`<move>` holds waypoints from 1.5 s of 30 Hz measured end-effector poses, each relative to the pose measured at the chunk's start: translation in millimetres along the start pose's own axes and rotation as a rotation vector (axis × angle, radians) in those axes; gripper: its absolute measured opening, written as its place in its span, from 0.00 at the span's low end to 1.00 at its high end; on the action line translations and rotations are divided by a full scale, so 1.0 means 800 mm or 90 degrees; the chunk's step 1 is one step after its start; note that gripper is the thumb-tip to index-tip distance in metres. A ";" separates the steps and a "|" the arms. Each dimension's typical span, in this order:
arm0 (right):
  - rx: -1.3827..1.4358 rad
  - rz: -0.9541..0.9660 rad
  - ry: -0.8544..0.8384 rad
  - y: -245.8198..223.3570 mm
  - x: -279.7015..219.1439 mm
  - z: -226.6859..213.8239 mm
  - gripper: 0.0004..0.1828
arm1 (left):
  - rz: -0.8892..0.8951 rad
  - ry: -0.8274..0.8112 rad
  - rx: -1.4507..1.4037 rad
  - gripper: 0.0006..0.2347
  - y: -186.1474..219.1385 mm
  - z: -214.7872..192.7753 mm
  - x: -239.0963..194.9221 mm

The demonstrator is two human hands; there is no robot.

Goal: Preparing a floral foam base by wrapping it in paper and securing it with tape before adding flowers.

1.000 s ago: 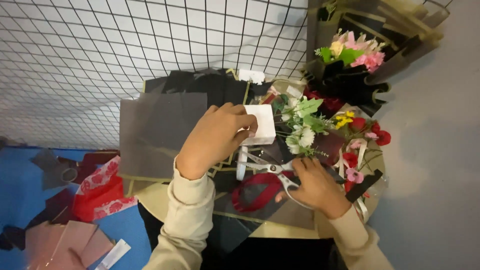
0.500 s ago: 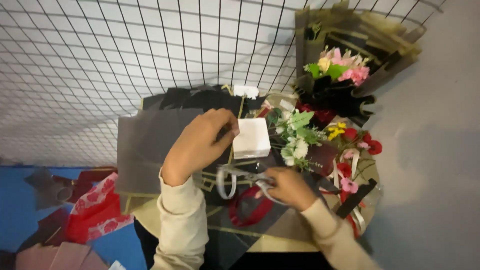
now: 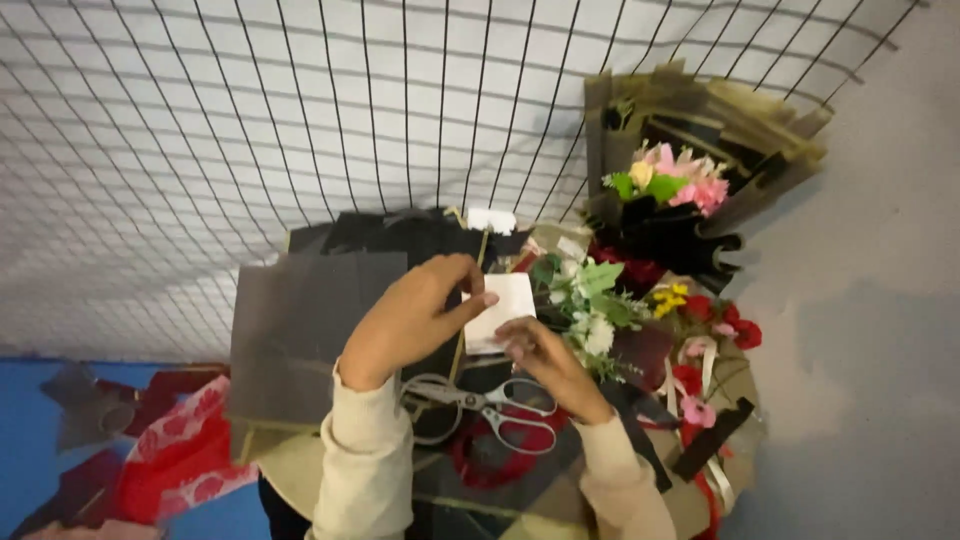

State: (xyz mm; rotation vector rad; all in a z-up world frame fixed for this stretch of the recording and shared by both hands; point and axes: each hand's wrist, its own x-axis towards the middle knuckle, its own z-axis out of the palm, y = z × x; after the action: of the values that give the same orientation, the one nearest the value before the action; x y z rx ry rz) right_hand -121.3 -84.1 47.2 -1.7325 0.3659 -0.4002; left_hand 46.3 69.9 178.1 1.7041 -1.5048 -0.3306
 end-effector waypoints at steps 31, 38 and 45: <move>-0.002 -0.072 0.132 0.035 0.012 0.040 0.09 | -0.146 -0.075 0.042 0.11 -0.230 0.124 0.095; -0.307 -0.134 0.203 0.059 0.014 0.033 0.06 | -0.149 -0.086 0.035 0.09 -0.229 0.123 0.100; 0.049 0.065 0.085 0.084 0.023 0.025 0.09 | -0.135 -0.025 -0.006 0.07 -0.206 0.099 0.093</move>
State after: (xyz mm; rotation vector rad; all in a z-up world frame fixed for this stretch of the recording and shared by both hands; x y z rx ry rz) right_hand -97.5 -88.1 -20.8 -1.6088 0.5272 -0.4512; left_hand 127.3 -38.2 34.2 1.8632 -1.3504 -0.4836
